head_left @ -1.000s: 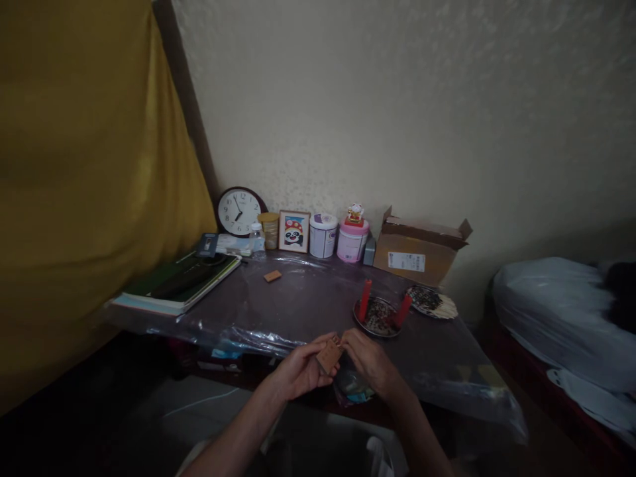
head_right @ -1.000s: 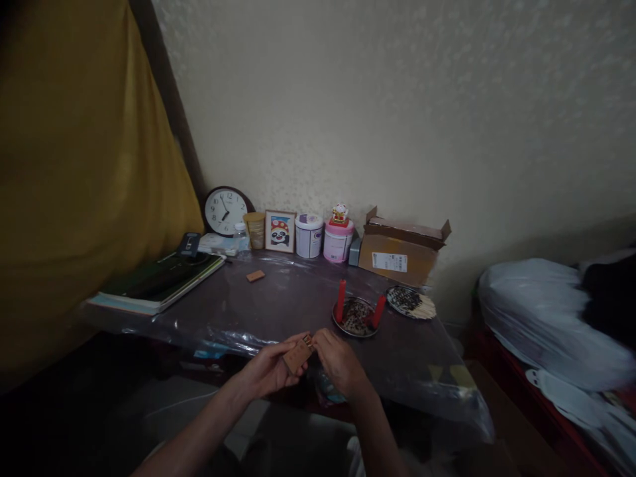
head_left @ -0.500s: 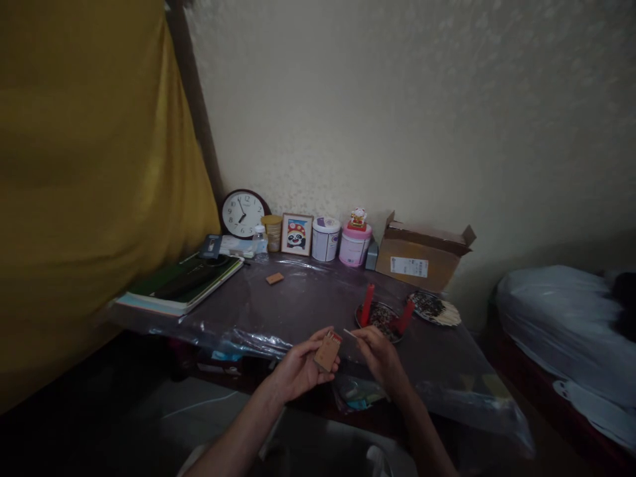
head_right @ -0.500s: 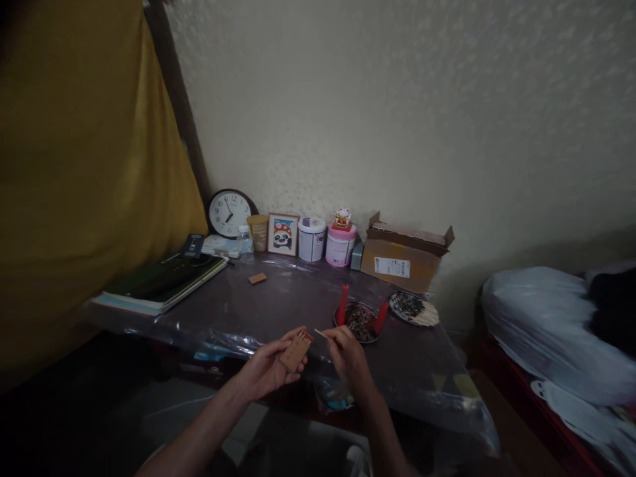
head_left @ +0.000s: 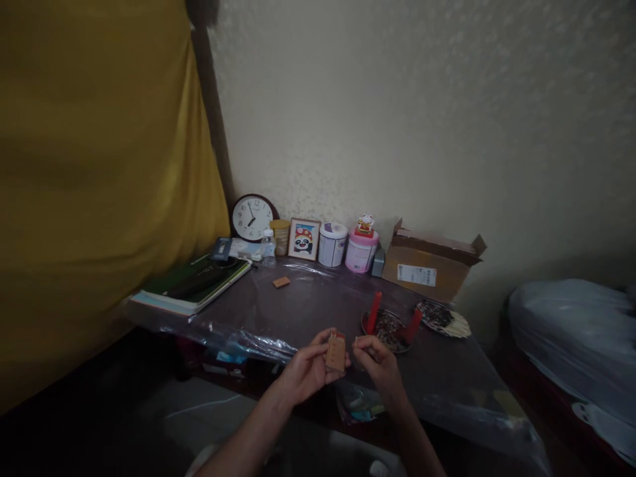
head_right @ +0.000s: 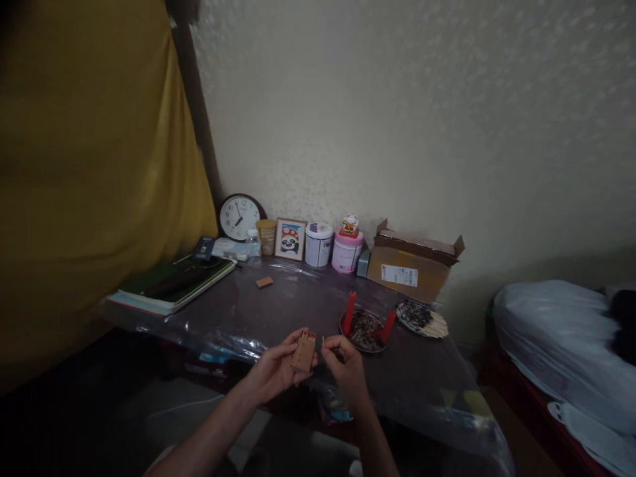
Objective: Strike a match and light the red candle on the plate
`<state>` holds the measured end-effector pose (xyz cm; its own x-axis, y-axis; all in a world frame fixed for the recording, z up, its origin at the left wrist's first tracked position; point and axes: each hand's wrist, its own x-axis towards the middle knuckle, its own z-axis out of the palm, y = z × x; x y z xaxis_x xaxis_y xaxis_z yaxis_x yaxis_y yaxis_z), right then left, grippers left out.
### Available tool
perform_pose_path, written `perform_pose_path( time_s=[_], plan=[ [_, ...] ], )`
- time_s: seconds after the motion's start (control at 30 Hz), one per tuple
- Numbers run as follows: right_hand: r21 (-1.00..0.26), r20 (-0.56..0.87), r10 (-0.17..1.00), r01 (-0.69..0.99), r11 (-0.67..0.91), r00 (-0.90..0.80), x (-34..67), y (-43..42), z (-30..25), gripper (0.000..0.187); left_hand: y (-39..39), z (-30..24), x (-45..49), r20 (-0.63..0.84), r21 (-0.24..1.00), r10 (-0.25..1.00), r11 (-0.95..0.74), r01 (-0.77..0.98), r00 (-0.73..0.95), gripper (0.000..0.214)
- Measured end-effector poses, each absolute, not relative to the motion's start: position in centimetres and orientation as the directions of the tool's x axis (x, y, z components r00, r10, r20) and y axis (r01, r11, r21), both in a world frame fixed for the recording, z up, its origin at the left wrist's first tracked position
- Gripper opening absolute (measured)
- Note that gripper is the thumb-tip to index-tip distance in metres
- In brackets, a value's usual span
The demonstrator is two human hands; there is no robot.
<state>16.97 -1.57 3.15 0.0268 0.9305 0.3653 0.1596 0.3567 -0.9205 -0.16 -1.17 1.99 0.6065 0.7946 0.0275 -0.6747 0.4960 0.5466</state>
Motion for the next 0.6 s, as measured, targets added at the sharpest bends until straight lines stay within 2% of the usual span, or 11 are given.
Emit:
perform_pose_path(
  time_s=[0.1,0.3,0.47,0.6],
  plan=[
    [-0.891,0.433,0.901,0.171,0.422,0.032,16.4,-2.0,3.4,0.022,-1.1,2.2,-0.1,0.018,0.534,0.817,0.479,-0.697,0.576,0.036],
    [-0.887,0.423,0.906,0.205,0.414,-0.004,15.7,-2.8,3.7,0.015,-0.9,2.2,-0.1,-0.007,0.501,0.857,0.448,-0.74,0.515,0.037],
    [-0.848,0.446,0.895,0.313,0.427,-0.013,15.2,-3.2,3.7,0.014,-0.8,2.1,-0.1,0.011,0.491,0.878,0.412,-0.767,0.479,0.034],
    [-0.764,0.54,0.841,0.399,0.507,-0.037,14.9,-3.3,3.6,0.011,-0.7,2.3,0.0,0.02,0.487,0.885,0.397,-0.778,0.464,0.031]
  ],
)
